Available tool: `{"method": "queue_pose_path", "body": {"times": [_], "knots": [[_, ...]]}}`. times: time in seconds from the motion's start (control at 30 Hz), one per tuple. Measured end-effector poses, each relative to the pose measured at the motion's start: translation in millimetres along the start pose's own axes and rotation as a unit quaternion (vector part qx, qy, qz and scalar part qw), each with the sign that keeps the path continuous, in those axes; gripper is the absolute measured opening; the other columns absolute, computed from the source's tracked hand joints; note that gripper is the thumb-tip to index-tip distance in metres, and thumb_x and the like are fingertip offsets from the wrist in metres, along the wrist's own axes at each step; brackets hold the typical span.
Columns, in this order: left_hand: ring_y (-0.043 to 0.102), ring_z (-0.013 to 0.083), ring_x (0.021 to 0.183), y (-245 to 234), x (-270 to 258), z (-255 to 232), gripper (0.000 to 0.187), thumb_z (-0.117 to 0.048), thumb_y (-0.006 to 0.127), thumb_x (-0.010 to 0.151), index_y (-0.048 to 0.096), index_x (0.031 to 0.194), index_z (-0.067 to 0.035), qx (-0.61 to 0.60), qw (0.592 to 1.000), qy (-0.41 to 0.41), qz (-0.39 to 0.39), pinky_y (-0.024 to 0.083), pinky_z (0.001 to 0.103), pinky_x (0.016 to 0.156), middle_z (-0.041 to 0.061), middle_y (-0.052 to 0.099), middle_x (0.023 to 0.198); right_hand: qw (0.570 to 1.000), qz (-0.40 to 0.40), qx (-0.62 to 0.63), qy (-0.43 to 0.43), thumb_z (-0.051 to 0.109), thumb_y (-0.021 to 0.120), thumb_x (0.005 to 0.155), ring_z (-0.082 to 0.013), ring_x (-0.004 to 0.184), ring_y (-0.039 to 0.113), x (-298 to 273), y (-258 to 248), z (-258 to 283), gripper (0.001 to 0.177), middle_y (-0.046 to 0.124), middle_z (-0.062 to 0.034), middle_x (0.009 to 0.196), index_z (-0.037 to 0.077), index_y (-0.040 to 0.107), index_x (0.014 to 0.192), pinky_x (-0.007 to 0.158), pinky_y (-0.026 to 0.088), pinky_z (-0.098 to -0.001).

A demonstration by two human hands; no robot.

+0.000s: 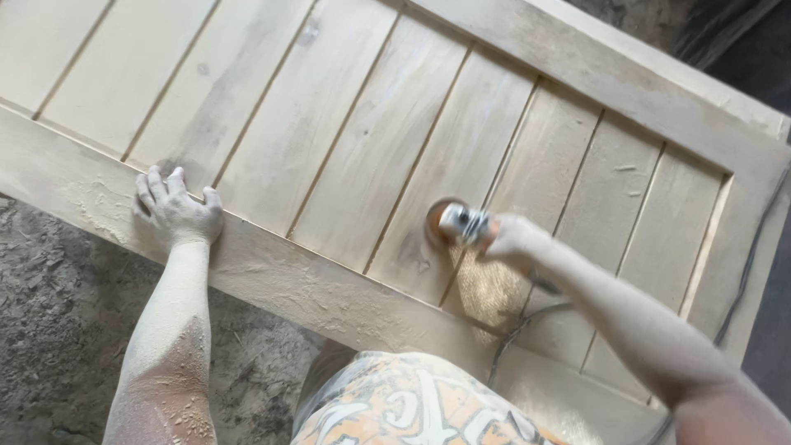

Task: The person uses an electric orbital sander to smooth the surface of a wooden door. They move the sander systematically across the panels and frame of the door while holding it steady with their other hand.

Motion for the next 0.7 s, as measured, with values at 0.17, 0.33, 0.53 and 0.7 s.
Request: {"method": "queue_pose_path", "body": {"times": [0.17,0.33,0.53,0.7], "knots": [[0.023,0.0394,0.156,-3,0,0,0.062,-0.038,0.052,0.092,0.06,0.142,-0.001,-0.012,1.0,-0.008,0.022,0.013,0.06,0.125,0.026,0.038,0.162,0.991,-0.099,0.049,0.082,0.036,0.081,0.074,-0.0231,0.085,0.068,36,-87,-27,0.044,0.071,-0.0107,0.091,0.019,0.073,0.113,0.078,0.056,-0.0379],[0.022,0.0407,0.154,-9,1,-7,0.063,-0.037,0.054,0.091,0.059,0.143,-0.002,-0.003,1.0,-0.014,0.024,0.012,0.061,0.123,0.027,0.037,0.161,0.972,-0.149,0.133,0.123,0.022,0.086,0.069,-0.0238,0.083,0.068,77,-160,-57,0.05,0.071,-0.0137,0.093,0.002,0.068,0.11,0.075,0.056,-0.0369],[0.02,0.0404,0.155,-11,-3,-7,0.064,-0.039,0.052,0.092,0.058,0.144,-0.002,-0.006,0.998,-0.032,0.051,0.012,0.061,0.124,0.025,0.035,0.163,0.959,-0.204,0.153,0.127,0.017,0.088,0.074,-0.026,0.086,0.071,121,-206,-68,0.055,0.072,-0.0138,0.098,0.006,0.062,0.121,0.082,0.06,-0.0434],[0.019,0.0403,0.156,-8,1,-7,0.064,-0.039,0.051,0.093,0.058,0.144,-0.002,-0.009,0.999,-0.021,0.045,0.011,0.06,0.124,0.026,0.034,0.163,0.956,-0.174,0.221,0.083,0.014,0.081,0.078,-0.0266,0.087,0.071,122,-219,-64,0.048,0.071,-0.0139,0.099,0.007,0.064,0.122,0.081,0.061,-0.0461]]}}
Point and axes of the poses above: each hand's wrist, its own x-axis towards the middle knuckle, its own y-axis out of the palm, z = x × y, the point moved 7 cm from there along x, towards the middle knuckle
